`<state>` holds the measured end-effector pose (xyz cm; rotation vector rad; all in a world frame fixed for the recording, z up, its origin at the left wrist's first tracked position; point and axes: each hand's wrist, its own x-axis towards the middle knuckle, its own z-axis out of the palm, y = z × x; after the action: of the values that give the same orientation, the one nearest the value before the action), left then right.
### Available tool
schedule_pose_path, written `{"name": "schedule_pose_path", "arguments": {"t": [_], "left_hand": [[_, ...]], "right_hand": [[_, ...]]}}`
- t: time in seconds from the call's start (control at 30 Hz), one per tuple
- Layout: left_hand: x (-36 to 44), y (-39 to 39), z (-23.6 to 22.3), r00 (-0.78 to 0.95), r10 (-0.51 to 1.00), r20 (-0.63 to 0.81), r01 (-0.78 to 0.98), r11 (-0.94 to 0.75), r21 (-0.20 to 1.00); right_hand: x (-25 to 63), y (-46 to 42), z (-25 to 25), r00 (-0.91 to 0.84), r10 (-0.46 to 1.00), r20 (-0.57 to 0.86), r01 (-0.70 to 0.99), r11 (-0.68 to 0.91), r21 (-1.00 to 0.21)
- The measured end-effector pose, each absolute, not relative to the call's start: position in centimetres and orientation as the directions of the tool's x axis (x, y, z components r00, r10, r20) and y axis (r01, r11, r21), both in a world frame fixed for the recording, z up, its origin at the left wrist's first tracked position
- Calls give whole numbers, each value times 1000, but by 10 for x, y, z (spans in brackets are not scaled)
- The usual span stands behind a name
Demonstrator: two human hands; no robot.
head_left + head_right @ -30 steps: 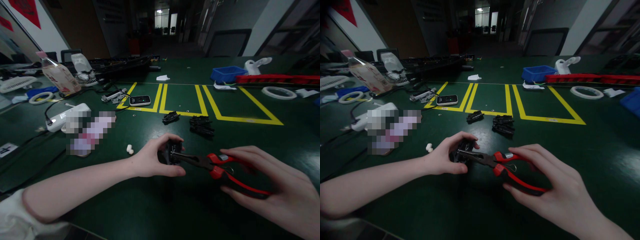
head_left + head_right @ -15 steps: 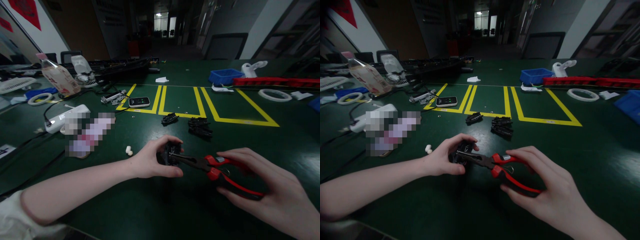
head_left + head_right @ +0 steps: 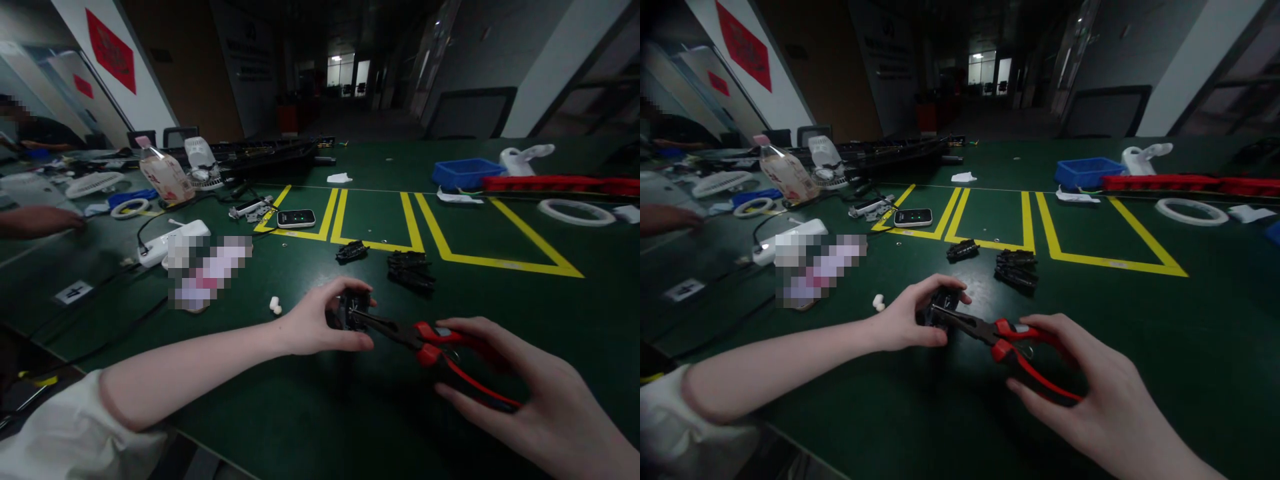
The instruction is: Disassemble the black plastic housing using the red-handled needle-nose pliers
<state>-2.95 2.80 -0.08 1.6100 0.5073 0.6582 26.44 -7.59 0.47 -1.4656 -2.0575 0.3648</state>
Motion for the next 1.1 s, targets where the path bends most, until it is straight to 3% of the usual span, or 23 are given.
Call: {"name": "schedule_pose_path", "arguments": {"t": [0.3, 0.47, 0.6, 0.97, 1.1], "left_hand": [[-31, 28, 5, 726, 683, 83, 50, -173, 984], [-36, 33, 6, 735, 677, 26, 100, -147, 984], [-38, 34, 7, 732, 682, -5, 118, -120, 986], [-37, 33, 5, 712, 701, 48, 53, -121, 991], [-37, 32, 4, 699, 713, 52, 62, -133, 989]], "right_hand": [[259, -79, 5, -128, 952, 278, 733, 279, -620], [260, -68, 7, -242, 925, 293, 739, 371, -562], [257, -59, 10, -221, 929, 297, 721, 361, -591], [267, -48, 18, -280, 918, 281, 723, 394, -567], [263, -49, 20, -272, 901, 337, 723, 422, -547]]}}
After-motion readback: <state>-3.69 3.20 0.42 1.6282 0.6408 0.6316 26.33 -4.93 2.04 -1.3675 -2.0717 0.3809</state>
